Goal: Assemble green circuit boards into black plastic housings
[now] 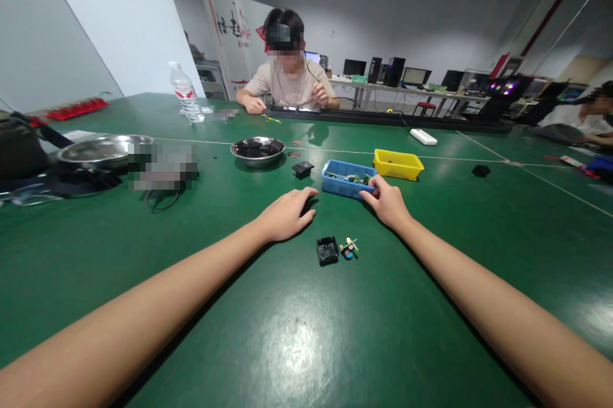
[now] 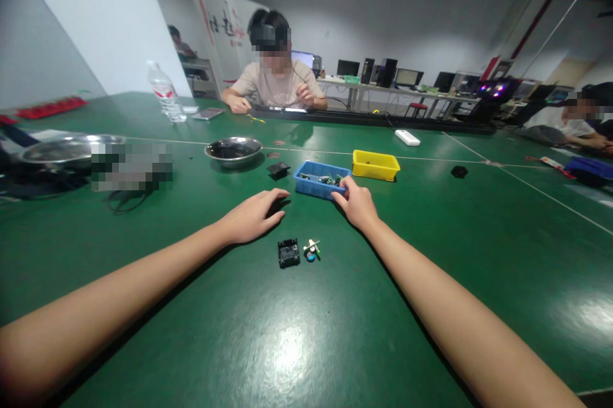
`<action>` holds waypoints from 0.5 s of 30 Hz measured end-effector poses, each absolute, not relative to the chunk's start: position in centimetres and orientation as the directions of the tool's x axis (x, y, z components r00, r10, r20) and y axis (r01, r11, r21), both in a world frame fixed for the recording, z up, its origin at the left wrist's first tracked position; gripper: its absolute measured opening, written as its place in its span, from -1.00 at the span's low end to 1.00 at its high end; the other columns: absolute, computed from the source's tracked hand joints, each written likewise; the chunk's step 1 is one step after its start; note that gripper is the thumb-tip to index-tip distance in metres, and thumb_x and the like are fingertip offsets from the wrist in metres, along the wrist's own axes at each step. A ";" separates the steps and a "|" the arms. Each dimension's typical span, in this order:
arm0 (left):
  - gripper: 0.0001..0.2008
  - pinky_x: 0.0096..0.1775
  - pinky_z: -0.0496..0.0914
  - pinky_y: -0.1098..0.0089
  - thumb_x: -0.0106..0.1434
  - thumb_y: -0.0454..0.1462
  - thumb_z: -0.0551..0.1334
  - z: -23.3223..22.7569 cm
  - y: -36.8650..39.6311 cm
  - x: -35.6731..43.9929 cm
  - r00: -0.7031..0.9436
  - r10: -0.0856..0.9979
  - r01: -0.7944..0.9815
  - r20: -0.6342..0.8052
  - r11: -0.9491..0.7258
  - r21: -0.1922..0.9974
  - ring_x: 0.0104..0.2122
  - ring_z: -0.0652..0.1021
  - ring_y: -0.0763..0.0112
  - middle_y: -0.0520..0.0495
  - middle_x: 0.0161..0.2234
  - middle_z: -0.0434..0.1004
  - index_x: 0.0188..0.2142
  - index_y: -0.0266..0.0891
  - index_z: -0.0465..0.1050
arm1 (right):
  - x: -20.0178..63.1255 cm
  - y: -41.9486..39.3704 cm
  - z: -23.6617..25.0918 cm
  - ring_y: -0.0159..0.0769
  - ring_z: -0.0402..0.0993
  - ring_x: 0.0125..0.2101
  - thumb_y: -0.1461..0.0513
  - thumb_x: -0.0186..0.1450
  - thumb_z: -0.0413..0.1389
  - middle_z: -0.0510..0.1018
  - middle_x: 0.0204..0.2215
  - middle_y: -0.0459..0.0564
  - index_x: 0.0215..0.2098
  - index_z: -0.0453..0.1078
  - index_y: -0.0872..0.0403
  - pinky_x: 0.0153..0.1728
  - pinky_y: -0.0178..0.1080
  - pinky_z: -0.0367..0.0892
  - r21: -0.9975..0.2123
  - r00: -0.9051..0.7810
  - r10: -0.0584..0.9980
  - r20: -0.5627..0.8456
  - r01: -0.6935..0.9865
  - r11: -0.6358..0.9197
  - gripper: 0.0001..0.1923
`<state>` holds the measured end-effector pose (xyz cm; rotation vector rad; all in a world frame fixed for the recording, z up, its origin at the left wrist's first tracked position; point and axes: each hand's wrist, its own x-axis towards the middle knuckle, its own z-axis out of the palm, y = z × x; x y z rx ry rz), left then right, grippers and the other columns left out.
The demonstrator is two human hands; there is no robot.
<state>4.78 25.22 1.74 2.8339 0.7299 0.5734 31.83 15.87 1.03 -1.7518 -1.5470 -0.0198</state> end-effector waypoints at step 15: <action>-0.66 0.13 0.44 0.11 0.38 -0.17 0.09 1.7 25.1 4.7 0.824 0.474 0.416 0.311 -0.878 0.236 0.07 0.56 0.13 -0.22 0.07 0.56 0.07 -0.23 0.38 | 34.1 23.0 0.7 -0.04 0.55 -0.31 0.24 0.30 0.05 0.61 -0.39 0.03 0.21 0.20 0.13 -0.18 -0.12 0.35 -0.518 0.411 0.774 0.482 0.846 -0.127 -0.50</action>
